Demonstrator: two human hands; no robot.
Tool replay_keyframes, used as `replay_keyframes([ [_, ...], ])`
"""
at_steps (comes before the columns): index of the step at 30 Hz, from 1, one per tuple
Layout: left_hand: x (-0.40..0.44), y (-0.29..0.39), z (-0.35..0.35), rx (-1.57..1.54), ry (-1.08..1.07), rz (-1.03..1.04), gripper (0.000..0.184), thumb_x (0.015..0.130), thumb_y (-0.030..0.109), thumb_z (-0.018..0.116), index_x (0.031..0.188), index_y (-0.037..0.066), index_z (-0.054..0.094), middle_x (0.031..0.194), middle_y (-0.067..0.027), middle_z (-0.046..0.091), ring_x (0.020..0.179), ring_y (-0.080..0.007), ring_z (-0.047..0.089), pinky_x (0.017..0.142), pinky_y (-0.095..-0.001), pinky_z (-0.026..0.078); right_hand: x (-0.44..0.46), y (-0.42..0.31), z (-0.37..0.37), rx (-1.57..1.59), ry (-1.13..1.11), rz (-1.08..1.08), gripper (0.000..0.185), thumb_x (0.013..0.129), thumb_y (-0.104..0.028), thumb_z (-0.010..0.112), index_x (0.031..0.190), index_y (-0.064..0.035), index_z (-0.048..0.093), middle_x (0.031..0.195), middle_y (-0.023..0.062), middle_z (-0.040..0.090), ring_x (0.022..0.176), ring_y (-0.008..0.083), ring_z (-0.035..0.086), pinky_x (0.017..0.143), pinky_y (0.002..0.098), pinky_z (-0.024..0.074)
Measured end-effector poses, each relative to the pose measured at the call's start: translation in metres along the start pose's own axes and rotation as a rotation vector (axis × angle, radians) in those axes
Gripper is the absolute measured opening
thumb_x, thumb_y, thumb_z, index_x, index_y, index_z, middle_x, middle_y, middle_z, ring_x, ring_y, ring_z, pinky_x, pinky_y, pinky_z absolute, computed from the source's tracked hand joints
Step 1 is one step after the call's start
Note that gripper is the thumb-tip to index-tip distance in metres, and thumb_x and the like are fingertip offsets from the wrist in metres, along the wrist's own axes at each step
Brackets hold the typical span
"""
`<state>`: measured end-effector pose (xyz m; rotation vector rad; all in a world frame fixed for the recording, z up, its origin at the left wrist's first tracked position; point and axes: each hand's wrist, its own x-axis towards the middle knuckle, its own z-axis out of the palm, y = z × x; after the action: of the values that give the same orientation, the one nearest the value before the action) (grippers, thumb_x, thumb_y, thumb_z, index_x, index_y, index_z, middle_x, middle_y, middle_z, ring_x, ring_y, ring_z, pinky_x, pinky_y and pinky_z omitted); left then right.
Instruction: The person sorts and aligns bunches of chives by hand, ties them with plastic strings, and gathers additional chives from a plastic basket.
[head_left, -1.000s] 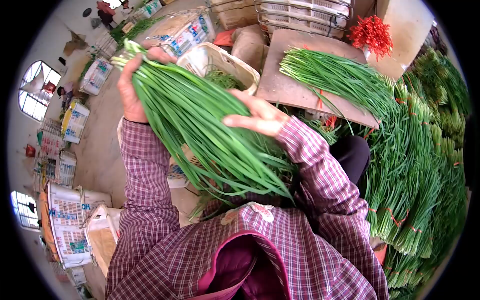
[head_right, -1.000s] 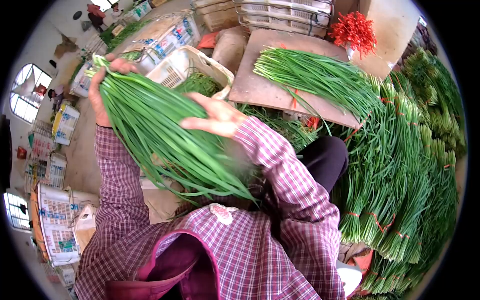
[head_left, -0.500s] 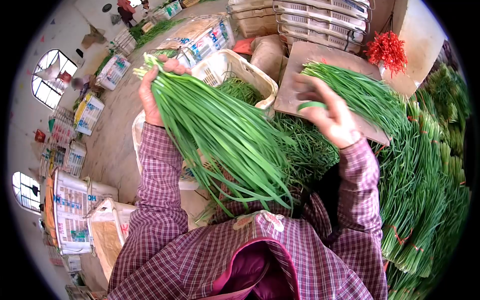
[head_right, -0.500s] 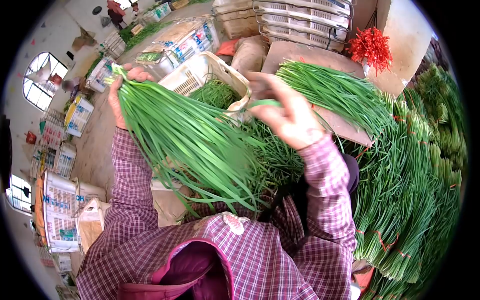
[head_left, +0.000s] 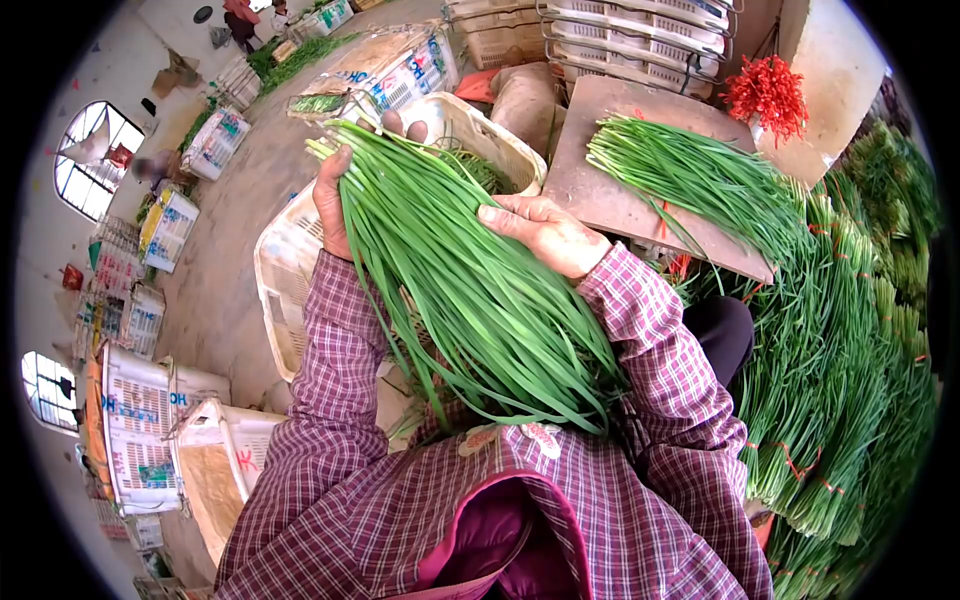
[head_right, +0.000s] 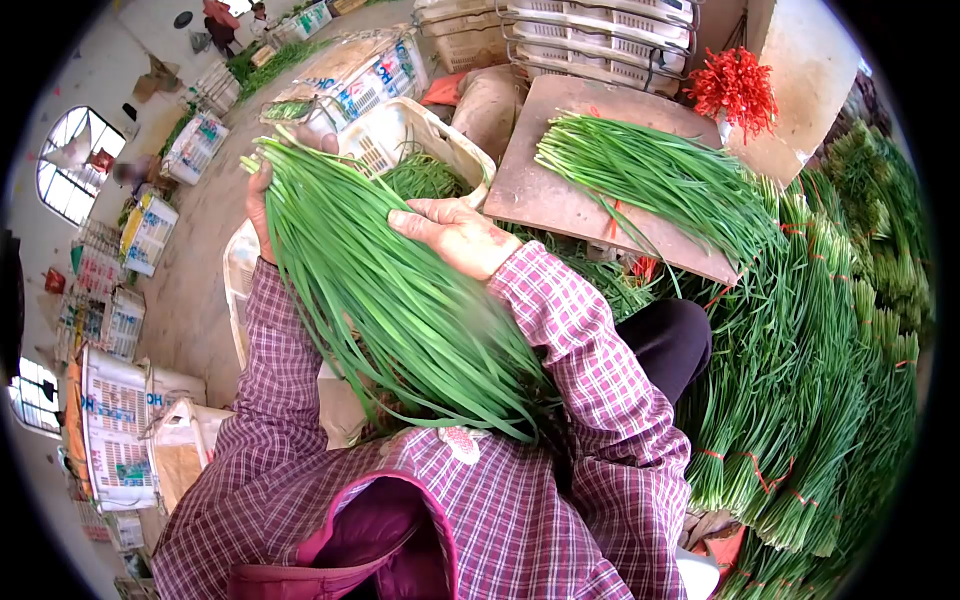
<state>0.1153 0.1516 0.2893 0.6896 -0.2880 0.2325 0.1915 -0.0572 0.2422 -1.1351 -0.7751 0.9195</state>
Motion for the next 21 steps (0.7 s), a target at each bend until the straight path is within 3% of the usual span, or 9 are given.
replay_keyframes([
  [4, -0.001, -0.002, -0.001, 0.128, -0.071, 0.017, 0.032, 0.093, 0.029, 0.052, 0.121, 0.011, 0.051, 0.105, 0.0013, 0.059, 0.107, -0.0188, 0.056, 0.101, -0.0436, 0.046, -0.003, -0.007, 0.000, 0.038, -0.045, 0.153, 0.054, 0.096, -0.039, 0.057, 0.135, -0.0028, 0.051, 0.123, 0.0092, 0.062, 0.115, 0.0139, 0.055, 0.100, 0.0294, 0.0421],
  [9, 0.014, 0.010, 0.001, 0.111, -0.054, 0.063, 0.025, 0.092, 0.024, 0.055, 0.113, 0.009, 0.051, 0.091, 0.0035, 0.058, 0.091, -0.0157, 0.058, 0.099, -0.0390, 0.045, -0.001, -0.001, -0.002, -0.098, 0.110, 0.081, 0.069, 0.092, -0.043, 0.061, 0.143, -0.0024, 0.040, 0.135, 0.0124, 0.054, 0.120, 0.0204, 0.052, 0.103, 0.0336, 0.0401],
  [11, 0.028, 0.040, -0.007, 0.305, 0.013, 0.154, 0.021, 0.091, 0.023, 0.057, 0.105, 0.008, 0.053, 0.084, 0.0022, 0.058, 0.090, -0.0162, 0.059, 0.101, -0.0398, 0.044, -0.007, -0.013, -0.022, -0.386, -0.089, -0.083, 0.063, 0.093, -0.038, 0.061, 0.143, -0.0041, 0.042, 0.130, 0.0120, 0.058, 0.116, 0.0210, 0.054, 0.101, 0.0333, 0.0410],
  [13, 0.036, 0.072, -0.011, 0.380, 0.115, 0.238, 0.019, 0.090, 0.022, 0.058, 0.101, 0.007, 0.053, 0.083, 0.0016, 0.059, 0.091, -0.0170, 0.059, 0.103, -0.0398, 0.043, -0.021, -0.008, -0.044, -0.485, -0.062, -0.093, 0.055, 0.094, -0.031, 0.059, 0.140, -0.0054, 0.045, 0.121, 0.0111, 0.062, 0.105, 0.0185, 0.058, 0.094, 0.0326, 0.0449],
  [15, 0.042, 0.105, -0.020, 0.532, 0.251, 0.372, 0.017, 0.088, 0.021, 0.060, 0.094, 0.007, 0.055, 0.085, -0.0011, 0.061, 0.096, -0.0218, 0.060, 0.106, -0.0411, 0.041, -0.048, -0.006, -0.062, -0.594, 0.152, 0.145, 0.045, 0.094, -0.027, 0.057, 0.134, -0.0071, 0.053, 0.116, 0.0097, 0.064, 0.098, 0.0175, 0.060, 0.087, 0.0321, 0.0479],
  [17, 0.043, 0.138, -0.042, 0.158, 0.091, 0.275, 0.020, 0.085, 0.026, 0.063, 0.087, 0.007, 0.060, 0.089, -0.0077, 0.066, 0.102, -0.0279, 0.061, 0.100, -0.0448, 0.045, -0.065, 0.006, -0.089, -0.599, 0.233, 0.266, 0.038, 0.093, -0.024, 0.054, 0.129, -0.0095, 0.059, 0.110, 0.0109, 0.067, 0.097, 0.0218, 0.064, 0.085, 0.0315, 0.0489],
  [19, 0.042, 0.160, -0.052, 0.213, 0.155, 0.331, 0.019, 0.084, 0.025, 0.064, 0.088, 0.006, 0.061, 0.091, -0.0089, 0.066, 0.104, -0.0284, 0.060, 0.100, -0.0451, 0.045, -0.078, 0.045, -0.145, -1.328, 0.225, -0.011, 0.025, 0.091, -0.023, 0.057, 0.111, -0.0133, 0.069, 0.106, 0.0122, 0.069, 0.087, 0.0273, 0.066, 0.079, 0.0383, 0.0522],
  [20, 0.042, 0.165, -0.053, 0.265, 0.221, 0.382, 0.019, 0.084, 0.023, 0.064, 0.089, 0.005, 0.062, 0.093, -0.0100, 0.066, 0.106, -0.0288, 0.059, 0.100, -0.0453, 0.045, -0.081, 0.037, -0.141, -1.204, 0.472, 0.279, 0.024, 0.090, -0.026, 0.058, 0.107, -0.0149, 0.070, 0.103, 0.0146, 0.068, 0.090, 0.0329, 0.065, 0.081, 0.0404, 0.0518],
  [21, 0.043, 0.164, -0.045, 0.269, 0.217, 0.388, 0.019, 0.084, 0.023, 0.064, 0.089, 0.005, 0.062, 0.093, -0.0100, 0.066, 0.106, -0.0288, 0.059, 0.100, -0.0453, 0.045, -0.084, 0.033, -0.137, -1.243, 0.606, 0.282, 0.028, 0.089, -0.031, 0.059, 0.110, -0.0144, 0.069, 0.105, 0.0151, 0.068, 0.090, 0.0332, 0.066, 0.083, 0.0405, 0.0517],
])
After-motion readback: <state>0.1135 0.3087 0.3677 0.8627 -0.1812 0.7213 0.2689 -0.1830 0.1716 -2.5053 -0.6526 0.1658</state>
